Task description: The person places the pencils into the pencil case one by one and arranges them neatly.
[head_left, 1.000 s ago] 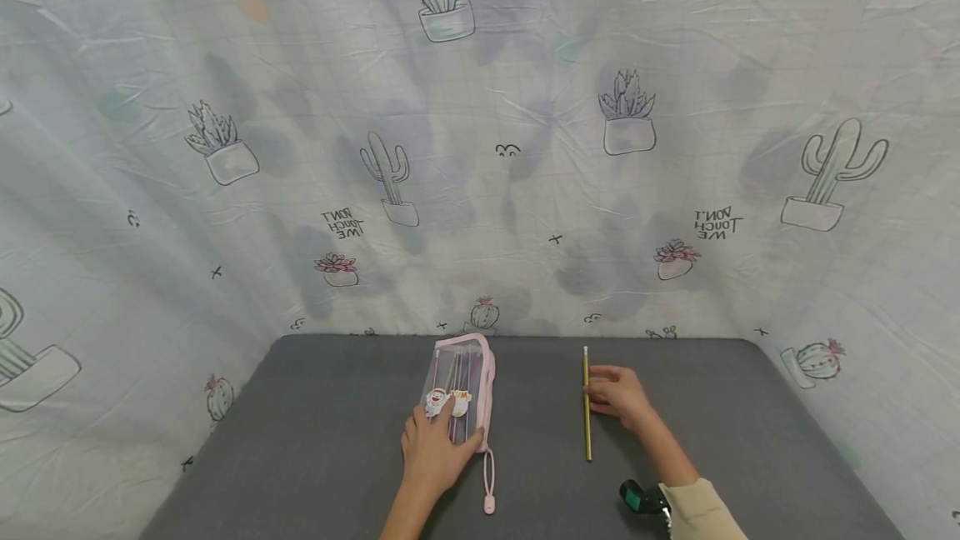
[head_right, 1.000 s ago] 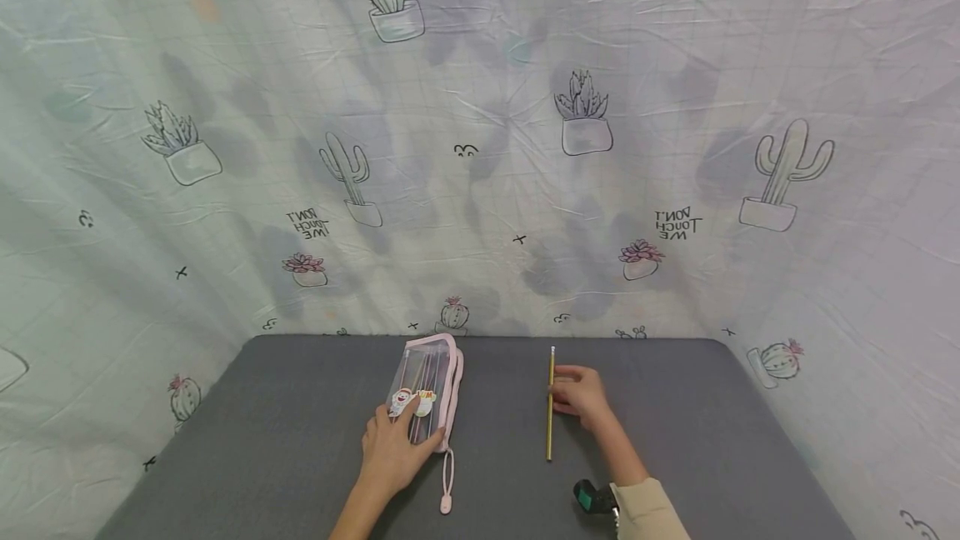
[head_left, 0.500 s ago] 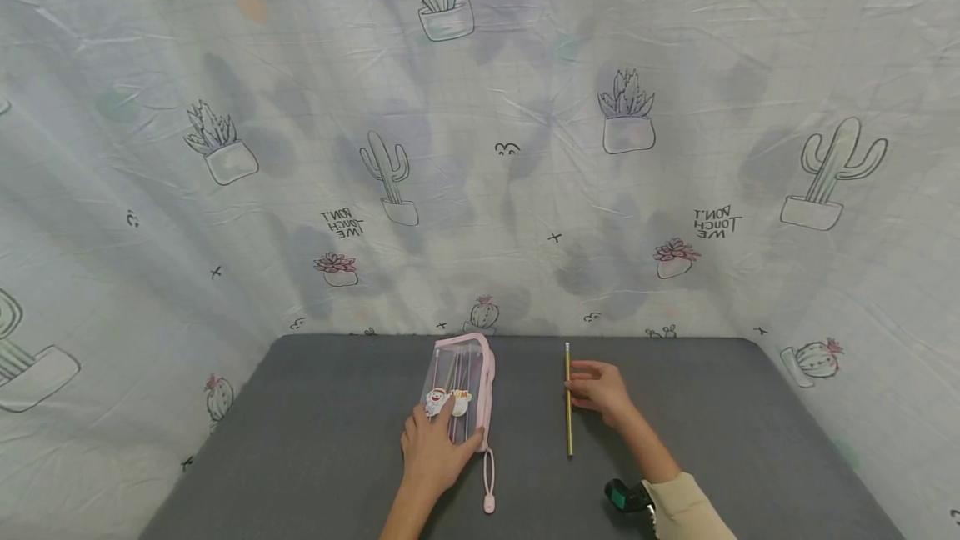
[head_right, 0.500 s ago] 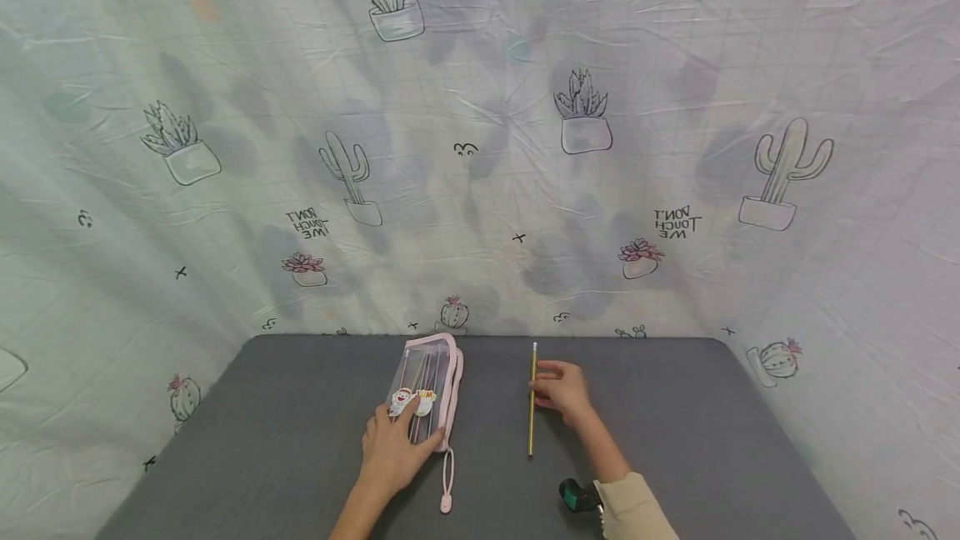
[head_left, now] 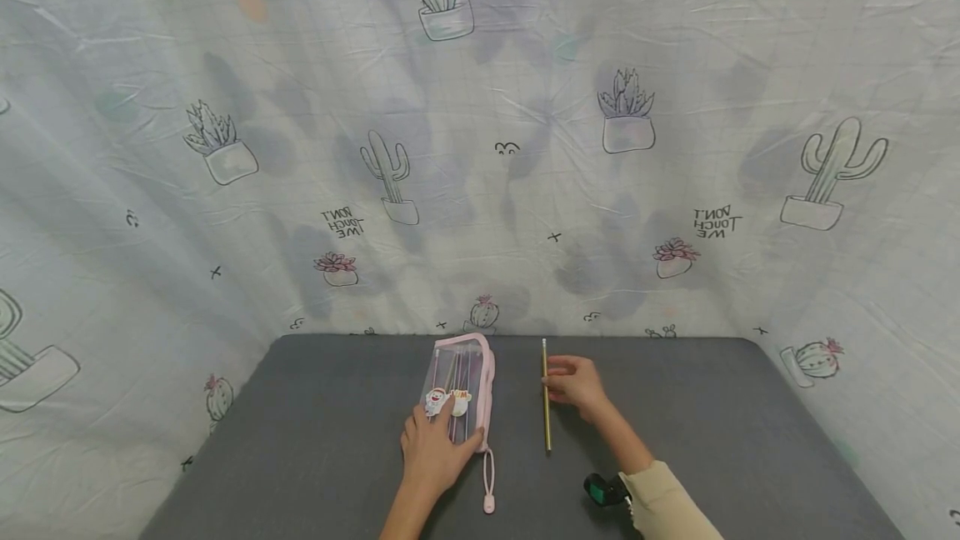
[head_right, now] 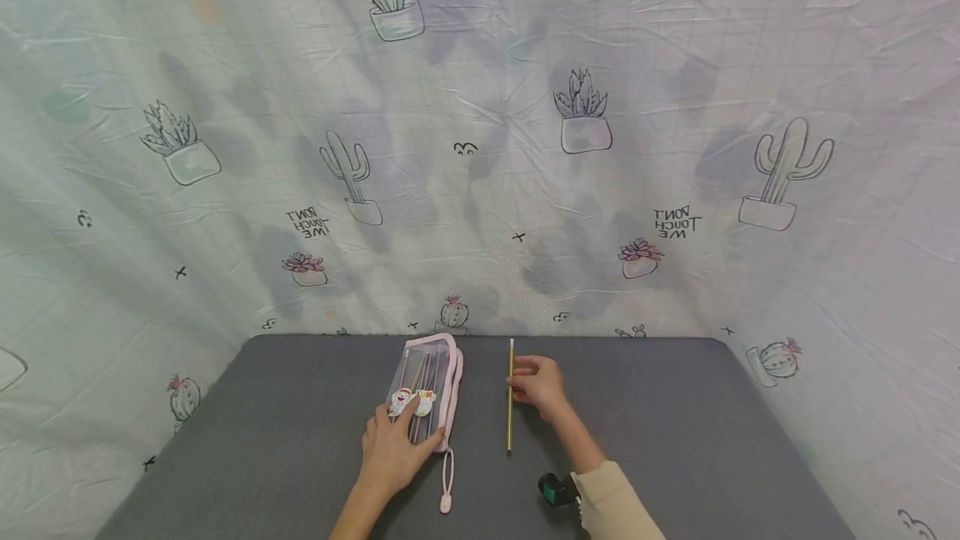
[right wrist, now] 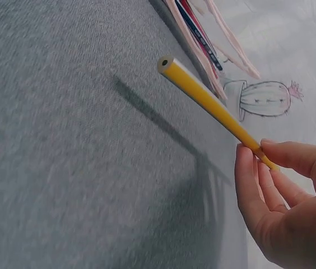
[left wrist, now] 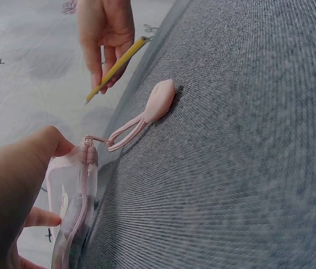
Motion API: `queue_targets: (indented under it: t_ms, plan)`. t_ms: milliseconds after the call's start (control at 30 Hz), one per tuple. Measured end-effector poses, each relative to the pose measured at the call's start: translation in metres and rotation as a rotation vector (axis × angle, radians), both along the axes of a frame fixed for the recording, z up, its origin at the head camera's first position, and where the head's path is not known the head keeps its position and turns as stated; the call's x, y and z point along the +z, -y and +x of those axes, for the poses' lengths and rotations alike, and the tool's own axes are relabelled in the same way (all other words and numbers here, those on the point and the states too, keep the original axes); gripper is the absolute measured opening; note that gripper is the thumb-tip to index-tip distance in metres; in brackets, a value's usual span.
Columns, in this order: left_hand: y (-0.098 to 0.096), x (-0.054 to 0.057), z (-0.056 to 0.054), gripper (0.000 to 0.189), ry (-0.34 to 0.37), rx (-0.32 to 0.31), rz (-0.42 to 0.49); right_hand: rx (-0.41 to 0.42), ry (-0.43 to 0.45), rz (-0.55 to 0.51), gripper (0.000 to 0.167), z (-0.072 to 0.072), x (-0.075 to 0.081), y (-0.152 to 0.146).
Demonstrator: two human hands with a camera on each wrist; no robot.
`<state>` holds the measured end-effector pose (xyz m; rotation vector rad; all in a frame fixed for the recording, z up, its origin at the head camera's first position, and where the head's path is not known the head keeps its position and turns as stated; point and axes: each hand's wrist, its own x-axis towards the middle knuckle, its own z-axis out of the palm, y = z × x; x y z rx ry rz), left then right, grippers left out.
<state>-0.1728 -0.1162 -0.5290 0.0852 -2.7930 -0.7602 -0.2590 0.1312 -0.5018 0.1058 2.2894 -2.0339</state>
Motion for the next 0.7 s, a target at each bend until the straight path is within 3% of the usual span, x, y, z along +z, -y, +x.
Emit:
queue_targets:
  t_ms: [700]
  plan:
    - [0.000, -0.002, 0.000, 0.078, 0.017, -0.002, -0.007, 0.008, -0.044, 0.009, 0.041, -0.012, 0.002, 0.042]
